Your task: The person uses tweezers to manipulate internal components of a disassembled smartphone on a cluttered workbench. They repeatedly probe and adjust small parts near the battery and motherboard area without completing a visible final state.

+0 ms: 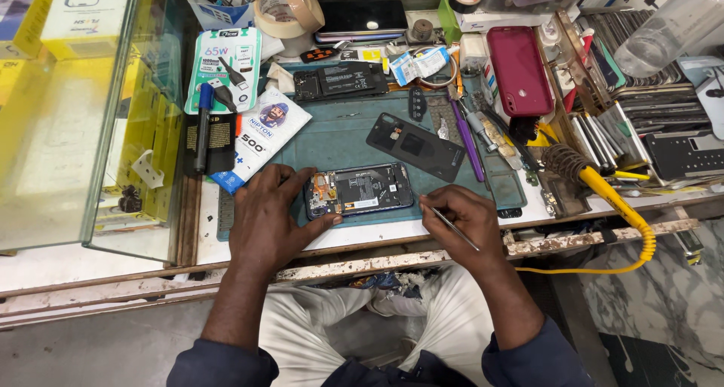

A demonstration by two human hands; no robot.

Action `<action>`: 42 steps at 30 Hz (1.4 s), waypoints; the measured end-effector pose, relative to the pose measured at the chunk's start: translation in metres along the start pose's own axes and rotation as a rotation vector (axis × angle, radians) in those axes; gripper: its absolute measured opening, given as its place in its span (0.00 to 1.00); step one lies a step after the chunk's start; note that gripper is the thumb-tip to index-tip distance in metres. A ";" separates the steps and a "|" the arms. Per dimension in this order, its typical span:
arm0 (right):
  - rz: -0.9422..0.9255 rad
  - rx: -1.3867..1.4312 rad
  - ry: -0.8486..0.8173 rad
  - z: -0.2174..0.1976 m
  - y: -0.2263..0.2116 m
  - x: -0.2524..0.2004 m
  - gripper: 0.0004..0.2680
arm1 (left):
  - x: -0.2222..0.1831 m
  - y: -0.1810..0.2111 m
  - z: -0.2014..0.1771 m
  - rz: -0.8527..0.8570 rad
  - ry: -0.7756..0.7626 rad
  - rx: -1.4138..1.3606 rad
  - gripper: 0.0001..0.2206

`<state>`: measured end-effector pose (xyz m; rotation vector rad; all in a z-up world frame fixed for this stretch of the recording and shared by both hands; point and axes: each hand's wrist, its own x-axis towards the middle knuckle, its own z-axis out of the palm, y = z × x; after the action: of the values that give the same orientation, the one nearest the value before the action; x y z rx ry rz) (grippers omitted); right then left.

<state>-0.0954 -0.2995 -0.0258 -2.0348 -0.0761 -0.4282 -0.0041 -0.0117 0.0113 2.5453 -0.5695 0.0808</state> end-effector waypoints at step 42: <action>0.030 -0.004 0.072 0.005 0.004 0.003 0.03 | -0.001 0.001 0.002 -0.034 -0.008 0.022 0.37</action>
<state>-0.0900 -0.2974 -0.0303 -2.0204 -0.0009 -0.4823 -0.0053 -0.0134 0.0104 2.5766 -0.5306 0.0647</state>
